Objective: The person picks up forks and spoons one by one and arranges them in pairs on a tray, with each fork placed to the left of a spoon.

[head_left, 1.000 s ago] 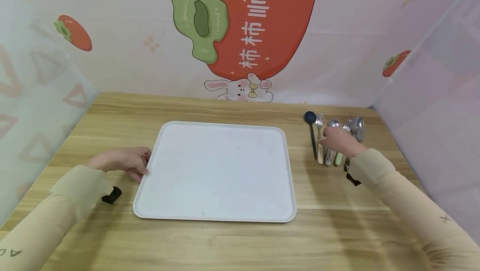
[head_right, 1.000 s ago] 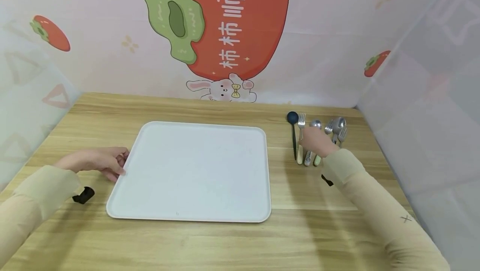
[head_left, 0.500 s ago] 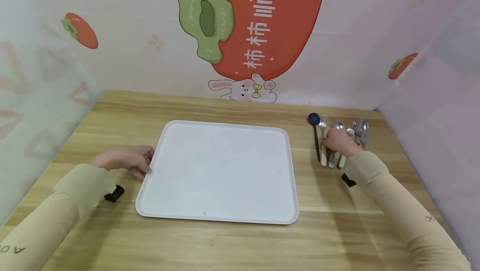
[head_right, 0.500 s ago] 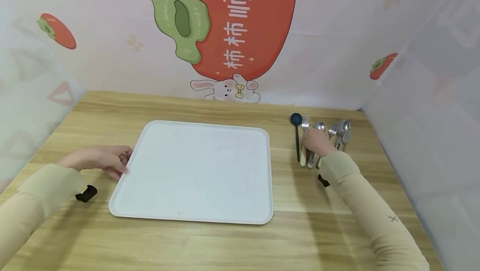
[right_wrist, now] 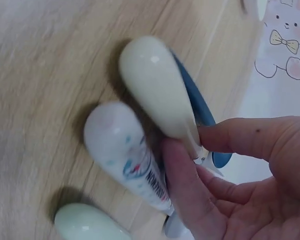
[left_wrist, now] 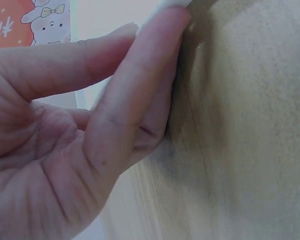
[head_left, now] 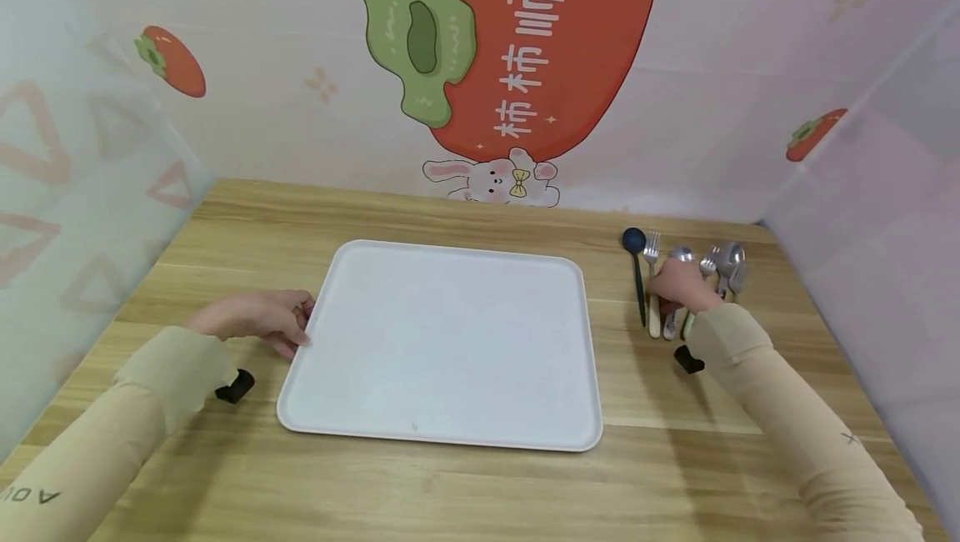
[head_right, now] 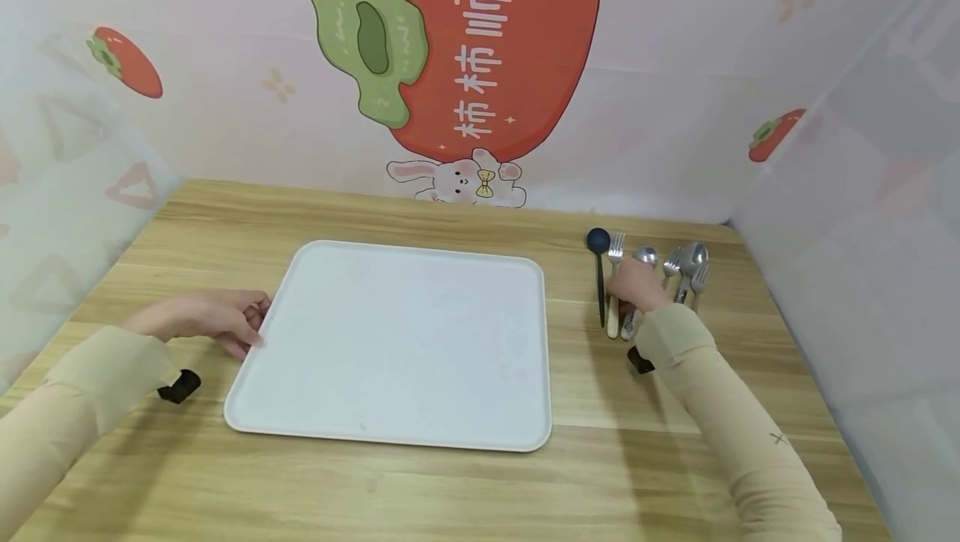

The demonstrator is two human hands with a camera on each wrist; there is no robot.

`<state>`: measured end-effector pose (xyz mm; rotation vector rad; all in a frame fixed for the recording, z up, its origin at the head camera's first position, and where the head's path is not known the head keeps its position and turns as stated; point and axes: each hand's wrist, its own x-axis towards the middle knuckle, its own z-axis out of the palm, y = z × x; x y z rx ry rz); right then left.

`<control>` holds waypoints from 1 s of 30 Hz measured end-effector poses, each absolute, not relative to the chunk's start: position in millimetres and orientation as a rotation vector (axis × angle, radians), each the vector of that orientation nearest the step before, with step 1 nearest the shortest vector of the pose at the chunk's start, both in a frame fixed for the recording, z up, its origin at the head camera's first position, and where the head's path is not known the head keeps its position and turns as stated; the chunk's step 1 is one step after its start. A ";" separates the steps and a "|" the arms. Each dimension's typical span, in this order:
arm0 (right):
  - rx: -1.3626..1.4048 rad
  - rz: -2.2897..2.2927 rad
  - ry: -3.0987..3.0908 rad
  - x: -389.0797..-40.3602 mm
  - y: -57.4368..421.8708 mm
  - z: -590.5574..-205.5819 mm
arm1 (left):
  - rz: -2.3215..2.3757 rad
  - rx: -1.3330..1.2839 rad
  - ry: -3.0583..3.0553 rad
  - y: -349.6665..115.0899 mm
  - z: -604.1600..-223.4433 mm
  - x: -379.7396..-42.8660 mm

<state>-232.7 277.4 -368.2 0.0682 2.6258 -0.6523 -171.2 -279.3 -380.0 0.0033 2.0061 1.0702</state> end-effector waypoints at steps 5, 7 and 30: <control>0.122 -0.671 2.575 -231.0 276.2 -367.9 | 1.073 0.010 2.013 -281.1 -382.5 -171.2; 0.116 -0.650 2.573 -229.5 274.3 -367.2 | 1.075 0.015 2.019 -281.1 -382.6 -170.4; -0.088 -0.796 2.600 -203.4 192.3 -352.7 | 1.056 0.018 2.169 -274.6 -376.8 -160.1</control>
